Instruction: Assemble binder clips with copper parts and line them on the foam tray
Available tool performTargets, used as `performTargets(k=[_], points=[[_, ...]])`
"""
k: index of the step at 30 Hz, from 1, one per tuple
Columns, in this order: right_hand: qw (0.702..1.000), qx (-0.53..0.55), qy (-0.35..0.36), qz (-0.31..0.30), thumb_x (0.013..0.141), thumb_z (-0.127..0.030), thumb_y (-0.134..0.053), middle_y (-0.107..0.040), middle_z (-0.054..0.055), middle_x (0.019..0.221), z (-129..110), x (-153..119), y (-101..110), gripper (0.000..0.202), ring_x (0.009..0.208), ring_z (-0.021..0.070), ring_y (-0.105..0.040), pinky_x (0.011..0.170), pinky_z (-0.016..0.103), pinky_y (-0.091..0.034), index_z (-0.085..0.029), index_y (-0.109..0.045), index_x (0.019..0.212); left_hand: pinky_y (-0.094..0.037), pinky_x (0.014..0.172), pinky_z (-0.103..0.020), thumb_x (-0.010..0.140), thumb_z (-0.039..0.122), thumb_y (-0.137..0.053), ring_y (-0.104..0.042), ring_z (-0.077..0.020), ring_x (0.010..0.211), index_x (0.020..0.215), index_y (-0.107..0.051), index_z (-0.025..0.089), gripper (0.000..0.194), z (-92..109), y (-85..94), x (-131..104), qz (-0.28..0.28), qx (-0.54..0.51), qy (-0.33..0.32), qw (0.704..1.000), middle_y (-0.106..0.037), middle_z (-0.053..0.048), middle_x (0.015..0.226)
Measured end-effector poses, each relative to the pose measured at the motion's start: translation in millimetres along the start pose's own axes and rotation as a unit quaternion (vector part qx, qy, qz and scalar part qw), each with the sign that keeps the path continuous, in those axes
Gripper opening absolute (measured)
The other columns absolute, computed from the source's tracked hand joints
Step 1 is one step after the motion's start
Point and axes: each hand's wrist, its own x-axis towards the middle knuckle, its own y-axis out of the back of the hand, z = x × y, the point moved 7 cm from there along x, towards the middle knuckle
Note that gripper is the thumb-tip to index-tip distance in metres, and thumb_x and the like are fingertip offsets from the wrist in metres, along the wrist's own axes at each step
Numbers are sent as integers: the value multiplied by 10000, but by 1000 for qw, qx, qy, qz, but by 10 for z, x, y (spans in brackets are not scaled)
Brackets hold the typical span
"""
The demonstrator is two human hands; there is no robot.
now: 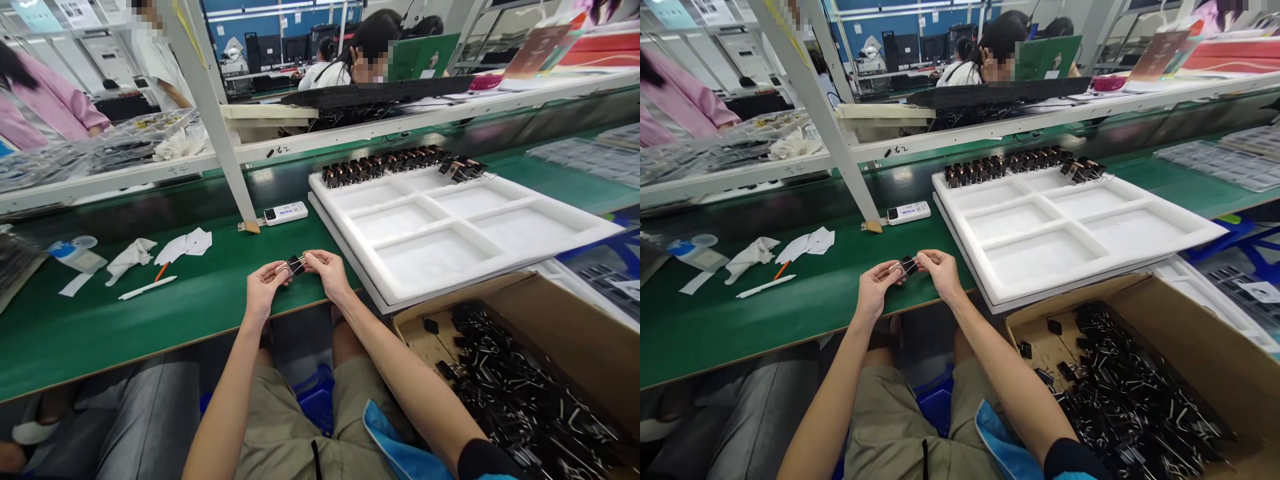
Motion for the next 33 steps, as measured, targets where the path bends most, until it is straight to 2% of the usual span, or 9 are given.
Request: performTargets(k=[6,10,14,17,19,21,24,27,33], points=[[1000,-11,-4,-6,627,-646,-932,-750,66,821,31,5,-81,583,768,221,-701,750,358,-609,-158,-762,896,-594,672,-326,598,384,-952,-740,-211,700,1004,-782,106,521,11,2,21,7,-8,6,1000,-798,-127,905],[998,-38,-44,-25,665,-660,-903,-761,79,927,-11,-321,-36,659,797,219,-718,742,333,-609,-149,-746,1051,-550,632,-248,574,338,-952,-701,-153,681,986,-761,124,502,75,42,33,33,-22,-16,999,-781,-83,877],[932,-160,-133,-296,780,-540,-869,-771,62,1051,-324,-1081,238,535,913,213,-734,780,278,-597,-165,-762,1147,-524,635,-190,616,288,-924,-664,-106,722,1002,-738,164,446,127,125,76,81,-71,-47,993,-745,-25,924],[838,-202,-267,-431,854,-520,-803,-777,77,1031,-521,-1681,1014,435,946,230,-742,832,299,-601,-154,-787,1088,-558,695,-208,621,254,-921,-653,-110,786,1030,-725,170,461,115,113,131,75,-96,-30,992,-711,2,915],[866,-257,-306,-300,898,-541,-744,-774,86,929,-579,-1695,1890,415,878,228,-741,817,320,-604,-140,-785,996,-591,742,-243,609,245,-914,-642,-117,810,1025,-723,176,463,153,89,138,68,-92,-41,993,-683,16,881],[872,-394,-289,-15,968,-444,-665,-765,105,916,-637,-1554,2974,343,853,213,-721,805,306,-586,-117,-766,989,-627,730,-299,599,258,-903,-629,-126,767,999,-725,198,441,216,52,121,60,-71,-63,994,-650,34,825],[735,-553,-281,273,978,-228,-612,-726,205,1098,-632,-1542,4105,270,1016,260,-677,906,337,-528,-34,-710,1140,-606,523,-325,603,285,-890,-643,-164,640,990,-732,241,420,255,-2,86,48,-25,-58,997,-628,43,758],[669,-608,-291,313,986,-170,-577,-668,255,1209,-388,-1466,4536,319,1141,308,-619,984,369,-475,-7,-652,1250,-488,360,-277,604,270,-899,-667,-211,555,992,-741,252,419,243,-24,68,40,0,-35,999,-651,28,750],[579,-710,-261,304,1038,-220,-509,-497,262,1400,-180,-1224,4793,430,1259,332,-511,1013,396,-450,-60,-524,1437,-433,319,-264,596,243,-931,-669,-220,536,964,-744,212,414,214,-25,86,44,10,-27,999,-684,-15,835]])
